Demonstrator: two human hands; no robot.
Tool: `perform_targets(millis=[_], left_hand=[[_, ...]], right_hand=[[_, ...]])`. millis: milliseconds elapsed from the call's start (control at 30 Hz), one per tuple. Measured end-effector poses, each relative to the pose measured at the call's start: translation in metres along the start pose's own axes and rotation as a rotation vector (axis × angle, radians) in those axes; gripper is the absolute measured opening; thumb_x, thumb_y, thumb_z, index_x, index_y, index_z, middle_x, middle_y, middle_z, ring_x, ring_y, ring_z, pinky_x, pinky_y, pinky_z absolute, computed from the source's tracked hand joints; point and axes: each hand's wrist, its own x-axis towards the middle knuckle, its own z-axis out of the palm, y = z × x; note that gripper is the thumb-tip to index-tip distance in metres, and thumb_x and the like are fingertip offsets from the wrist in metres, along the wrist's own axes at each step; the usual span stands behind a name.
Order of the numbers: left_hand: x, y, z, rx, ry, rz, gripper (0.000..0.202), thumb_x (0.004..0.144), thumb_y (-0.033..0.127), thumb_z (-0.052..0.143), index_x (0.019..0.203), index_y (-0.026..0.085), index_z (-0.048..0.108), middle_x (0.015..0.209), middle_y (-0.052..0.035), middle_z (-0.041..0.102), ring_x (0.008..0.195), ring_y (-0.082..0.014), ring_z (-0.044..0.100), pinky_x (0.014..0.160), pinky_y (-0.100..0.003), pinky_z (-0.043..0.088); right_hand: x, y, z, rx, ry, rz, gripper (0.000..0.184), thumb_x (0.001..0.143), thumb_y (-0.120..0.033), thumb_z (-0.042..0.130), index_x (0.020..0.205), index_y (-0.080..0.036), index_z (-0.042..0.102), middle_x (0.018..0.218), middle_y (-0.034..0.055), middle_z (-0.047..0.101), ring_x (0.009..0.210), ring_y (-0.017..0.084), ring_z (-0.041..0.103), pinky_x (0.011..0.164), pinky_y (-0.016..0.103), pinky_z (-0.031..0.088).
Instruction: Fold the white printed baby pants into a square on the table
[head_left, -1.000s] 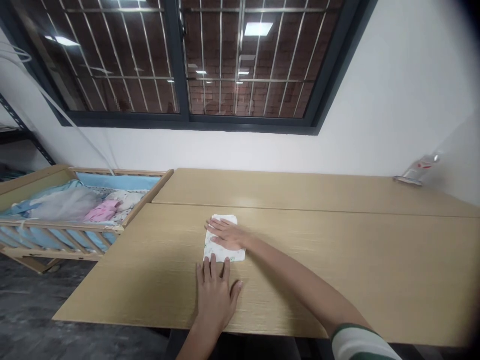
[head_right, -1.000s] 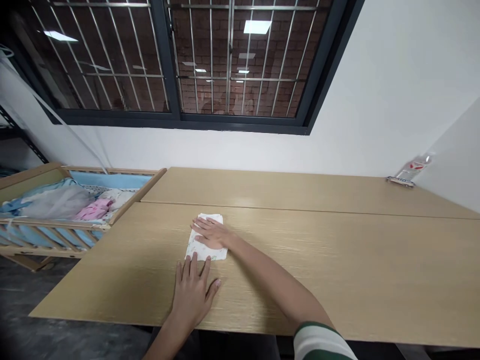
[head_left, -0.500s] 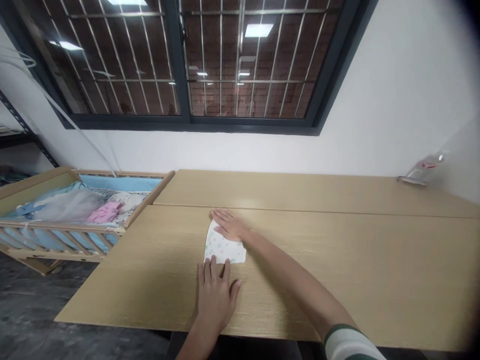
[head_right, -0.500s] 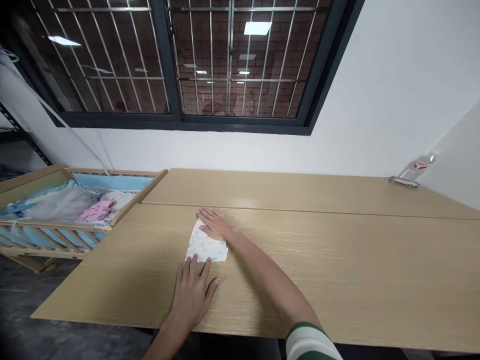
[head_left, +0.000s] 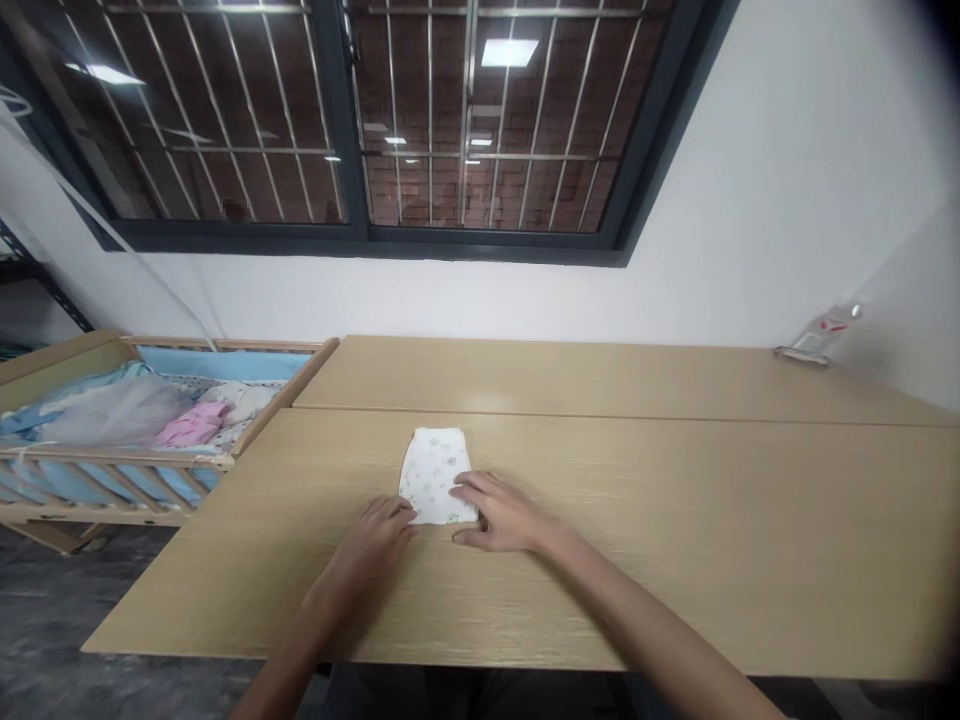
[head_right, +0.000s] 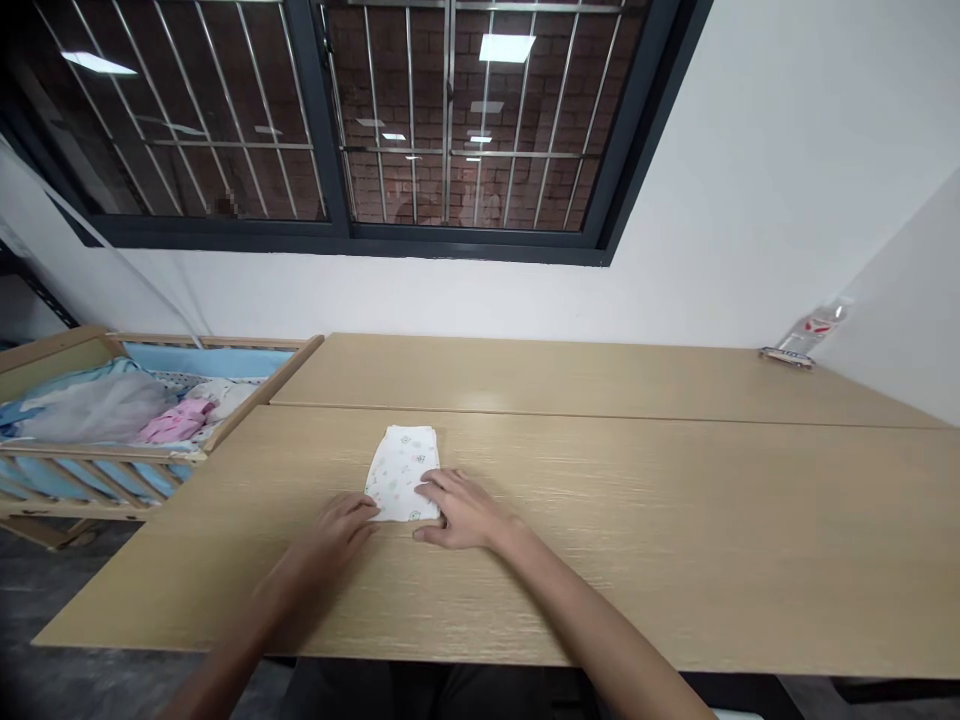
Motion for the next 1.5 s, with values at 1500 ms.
perform_targets(millis=[1500], left_hand=[[0.100,-0.027,0.032,-0.009,0.188,-0.662,0.031,0.099,0.035,0.044,0.117,0.015,0.059,0.116,-0.0170,0.068,0.115,-0.0305,0.061,0.098,-0.044,0.045]], right_hand=[[0.084,0.056,0.036,0.226,0.676,0.737,0.032,0.096,-0.041,0.045,0.113,-0.017,0.056,0.106,0.0153,0.067,0.096,0.029,0.065,0.085,0.042,0.052]])
